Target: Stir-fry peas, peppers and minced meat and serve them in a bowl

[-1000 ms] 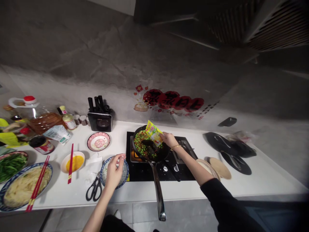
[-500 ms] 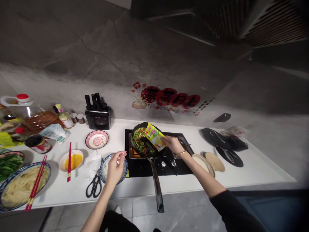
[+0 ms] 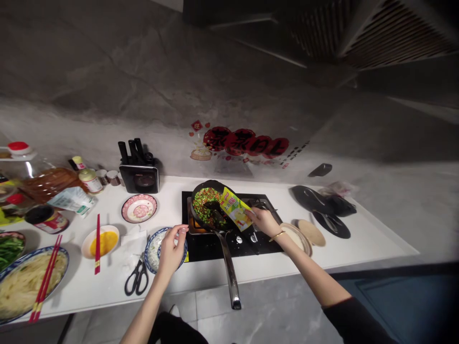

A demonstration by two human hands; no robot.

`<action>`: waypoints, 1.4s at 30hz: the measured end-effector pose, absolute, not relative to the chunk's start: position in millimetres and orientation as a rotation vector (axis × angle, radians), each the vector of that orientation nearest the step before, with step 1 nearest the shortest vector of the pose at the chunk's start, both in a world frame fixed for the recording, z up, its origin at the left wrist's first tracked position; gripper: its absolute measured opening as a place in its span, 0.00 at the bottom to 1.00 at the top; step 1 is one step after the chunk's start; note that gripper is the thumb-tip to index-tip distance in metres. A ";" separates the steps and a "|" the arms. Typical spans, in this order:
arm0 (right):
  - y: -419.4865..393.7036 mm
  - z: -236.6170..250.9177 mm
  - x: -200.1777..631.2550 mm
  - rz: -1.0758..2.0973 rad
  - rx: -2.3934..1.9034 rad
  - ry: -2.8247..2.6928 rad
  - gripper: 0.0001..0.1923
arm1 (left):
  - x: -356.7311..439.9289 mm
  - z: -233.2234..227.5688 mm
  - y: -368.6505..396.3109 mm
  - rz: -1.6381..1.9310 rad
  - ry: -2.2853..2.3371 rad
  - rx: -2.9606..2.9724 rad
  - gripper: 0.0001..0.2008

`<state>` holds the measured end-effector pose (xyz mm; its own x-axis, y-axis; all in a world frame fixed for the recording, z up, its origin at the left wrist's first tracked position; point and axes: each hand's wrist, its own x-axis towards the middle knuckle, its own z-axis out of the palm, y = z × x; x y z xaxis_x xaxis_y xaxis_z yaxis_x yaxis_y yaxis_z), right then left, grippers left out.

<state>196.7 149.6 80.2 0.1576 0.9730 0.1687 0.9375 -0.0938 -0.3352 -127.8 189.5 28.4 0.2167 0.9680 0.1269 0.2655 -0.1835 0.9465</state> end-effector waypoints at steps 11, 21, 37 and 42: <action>220.1 72.7 185.1 0.043 -2.045 -1.739 0.20 | -135.2 29.7 191.2 1.052 1.208 1.607 0.16; 178.0 75.7 170.3 0.085 -1.604 -0.972 0.21 | -109.5 50.8 208.7 1.106 1.110 1.674 0.15; 239.4 56.0 -64.3 0.880 -1.215 -1.271 0.18 | -253.3 56.3 277.1 1.298 1.048 1.533 0.12; 319.1 11.4 -227.9 1.140 -1.177 -1.382 0.19 | -410.0 12.5 306.4 1.468 1.534 1.391 0.12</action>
